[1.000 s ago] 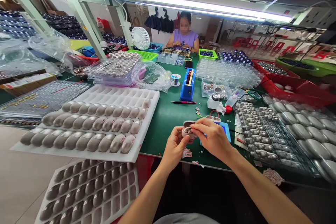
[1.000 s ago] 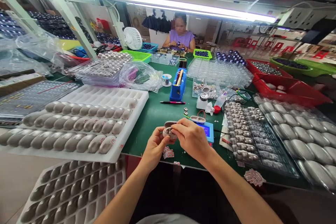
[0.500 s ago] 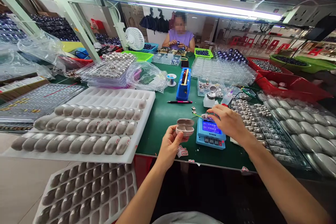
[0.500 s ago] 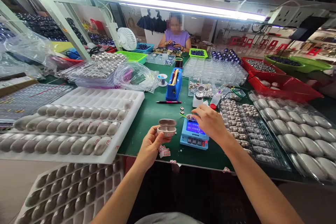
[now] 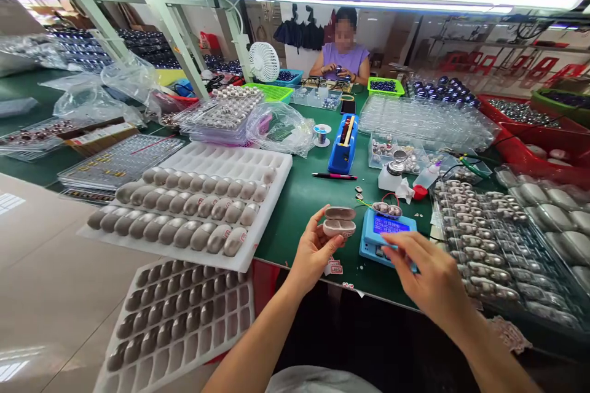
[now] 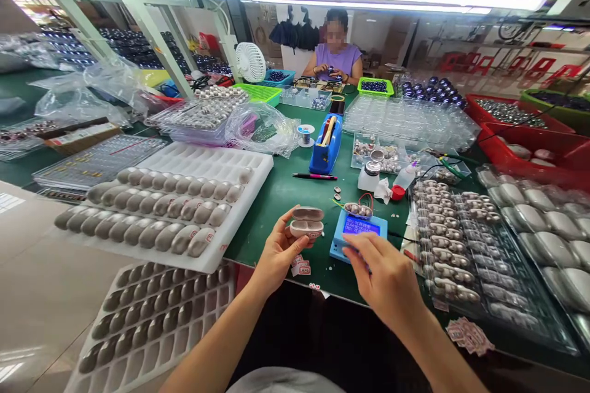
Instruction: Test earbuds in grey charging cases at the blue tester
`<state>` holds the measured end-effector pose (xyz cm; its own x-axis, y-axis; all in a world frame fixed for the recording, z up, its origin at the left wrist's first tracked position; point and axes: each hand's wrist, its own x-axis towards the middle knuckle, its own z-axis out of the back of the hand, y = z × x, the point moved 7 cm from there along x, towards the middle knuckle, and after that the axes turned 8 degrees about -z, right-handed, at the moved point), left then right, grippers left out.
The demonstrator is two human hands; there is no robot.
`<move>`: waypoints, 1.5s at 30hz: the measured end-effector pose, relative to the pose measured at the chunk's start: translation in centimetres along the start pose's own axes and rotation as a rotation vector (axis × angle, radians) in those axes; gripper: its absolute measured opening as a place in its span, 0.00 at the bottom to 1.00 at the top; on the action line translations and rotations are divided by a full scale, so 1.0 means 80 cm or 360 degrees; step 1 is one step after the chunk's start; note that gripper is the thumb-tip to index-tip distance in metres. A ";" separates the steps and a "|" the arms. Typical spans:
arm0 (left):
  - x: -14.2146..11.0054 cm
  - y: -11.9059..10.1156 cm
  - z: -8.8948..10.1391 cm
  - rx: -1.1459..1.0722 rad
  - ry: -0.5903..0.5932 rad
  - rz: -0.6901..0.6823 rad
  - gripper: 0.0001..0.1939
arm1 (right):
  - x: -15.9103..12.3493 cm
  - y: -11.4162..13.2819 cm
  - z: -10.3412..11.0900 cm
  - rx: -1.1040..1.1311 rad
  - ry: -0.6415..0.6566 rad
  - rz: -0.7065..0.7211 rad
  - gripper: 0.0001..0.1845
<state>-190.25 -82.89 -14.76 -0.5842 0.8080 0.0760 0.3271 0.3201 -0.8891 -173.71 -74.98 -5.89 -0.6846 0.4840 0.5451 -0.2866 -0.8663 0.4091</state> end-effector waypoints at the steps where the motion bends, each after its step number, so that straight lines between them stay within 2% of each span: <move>1: -0.001 0.000 0.000 0.0007 -0.0007 -0.0001 0.36 | -0.011 0.002 -0.003 0.0068 0.0005 -0.0014 0.07; 4: -0.002 -0.001 -0.001 0.0048 -0.0028 -0.0006 0.35 | -0.038 -0.001 -0.009 0.0218 -0.0017 -0.0093 0.05; 6: -0.001 -0.001 -0.002 0.0088 -0.0036 -0.0010 0.35 | -0.050 -0.005 -0.009 0.0247 -0.0050 -0.0148 0.09; 8: 0.001 0.000 -0.001 0.0115 -0.0054 -0.0015 0.35 | -0.056 -0.009 -0.006 0.0237 -0.0066 -0.0172 0.13; 10: 0.002 0.000 0.000 0.0121 -0.0069 -0.0017 0.34 | -0.056 -0.012 -0.002 0.0212 -0.0070 -0.0163 0.11; 12: 0.003 0.001 0.002 0.0123 -0.0078 -0.0025 0.33 | -0.049 -0.014 0.001 0.0159 -0.0065 -0.0156 0.10; 15: 0.004 0.003 0.005 0.0138 -0.0087 -0.0027 0.33 | -0.028 -0.014 -0.002 -0.0038 -0.0094 -0.0151 0.14; 20: 0.003 0.006 0.007 0.0111 -0.0097 -0.0047 0.34 | 0.014 -0.019 -0.029 -0.0486 -0.0018 -0.0258 0.11; 23: 0.002 0.004 0.005 0.0072 -0.0097 -0.0035 0.34 | 0.024 -0.021 -0.036 -0.0579 0.0014 -0.0303 0.10; 28: 0.002 -0.003 0.002 0.0023 -0.0080 -0.0049 0.32 | 0.016 -0.012 -0.017 -0.0385 -0.0152 -0.0214 0.10; 30: 0.002 -0.003 0.003 0.0036 -0.0083 -0.0073 0.30 | 0.004 -0.005 -0.014 -0.0242 -0.0154 -0.0164 0.08; 34: -0.001 -0.002 0.009 0.0041 -0.0152 -0.0020 0.23 | -0.037 0.007 -0.026 0.0125 -0.0047 -0.0075 0.06; 37: -0.001 -0.011 0.011 0.0097 -0.0131 0.0063 0.24 | -0.069 0.002 -0.039 0.0324 -0.0014 -0.0122 0.07; 42: 0.011 -0.041 0.042 0.0452 -0.0231 -0.0060 0.29 | -0.091 -0.014 -0.047 0.0427 -0.0009 -0.0167 0.06; 45: 0.017 -0.038 0.064 0.0536 -0.0310 0.0024 0.26 | -0.090 -0.018 -0.050 0.0398 0.0013 -0.0126 0.08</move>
<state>-195.84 -85.29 -14.26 -0.7219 0.6920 0.0032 0.0938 0.1024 -0.9903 -171.04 -77.71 -13.30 -0.6723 0.5471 0.4987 -0.1657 -0.7677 0.6190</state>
